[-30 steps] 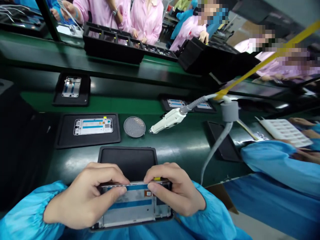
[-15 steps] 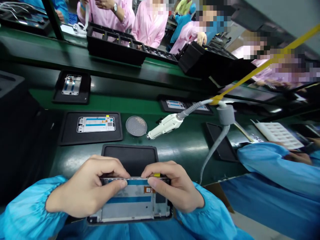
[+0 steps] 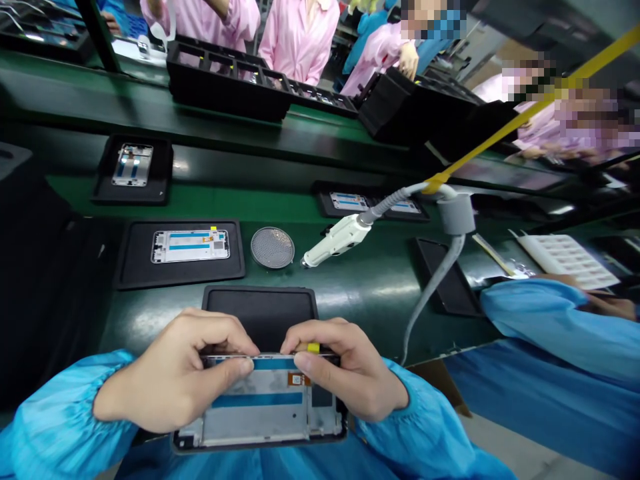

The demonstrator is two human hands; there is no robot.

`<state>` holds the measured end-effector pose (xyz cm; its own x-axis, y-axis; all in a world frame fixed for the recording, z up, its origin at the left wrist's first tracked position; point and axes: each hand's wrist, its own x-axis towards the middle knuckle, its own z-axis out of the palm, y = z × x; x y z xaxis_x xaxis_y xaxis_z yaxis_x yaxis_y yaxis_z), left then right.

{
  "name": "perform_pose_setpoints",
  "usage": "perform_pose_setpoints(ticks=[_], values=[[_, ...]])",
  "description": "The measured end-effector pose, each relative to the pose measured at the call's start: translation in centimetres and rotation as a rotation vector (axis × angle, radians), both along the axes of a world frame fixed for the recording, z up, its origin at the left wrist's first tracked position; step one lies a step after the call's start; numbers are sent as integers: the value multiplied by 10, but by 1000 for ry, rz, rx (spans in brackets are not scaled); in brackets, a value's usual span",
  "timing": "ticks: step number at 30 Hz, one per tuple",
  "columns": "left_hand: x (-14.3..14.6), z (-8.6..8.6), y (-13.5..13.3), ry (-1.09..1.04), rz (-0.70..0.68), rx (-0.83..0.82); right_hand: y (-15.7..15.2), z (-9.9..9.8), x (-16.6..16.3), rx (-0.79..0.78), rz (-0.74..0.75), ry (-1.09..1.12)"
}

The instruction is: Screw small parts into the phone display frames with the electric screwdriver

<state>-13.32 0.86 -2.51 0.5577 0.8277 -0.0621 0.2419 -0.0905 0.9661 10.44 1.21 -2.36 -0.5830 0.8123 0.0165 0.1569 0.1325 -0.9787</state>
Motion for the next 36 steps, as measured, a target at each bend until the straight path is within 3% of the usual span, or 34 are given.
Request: perform_pose_setpoints(ticks=[36], values=[[2, -4, 5, 3, -6, -1, 5, -6, 0, 11, -46, 43]])
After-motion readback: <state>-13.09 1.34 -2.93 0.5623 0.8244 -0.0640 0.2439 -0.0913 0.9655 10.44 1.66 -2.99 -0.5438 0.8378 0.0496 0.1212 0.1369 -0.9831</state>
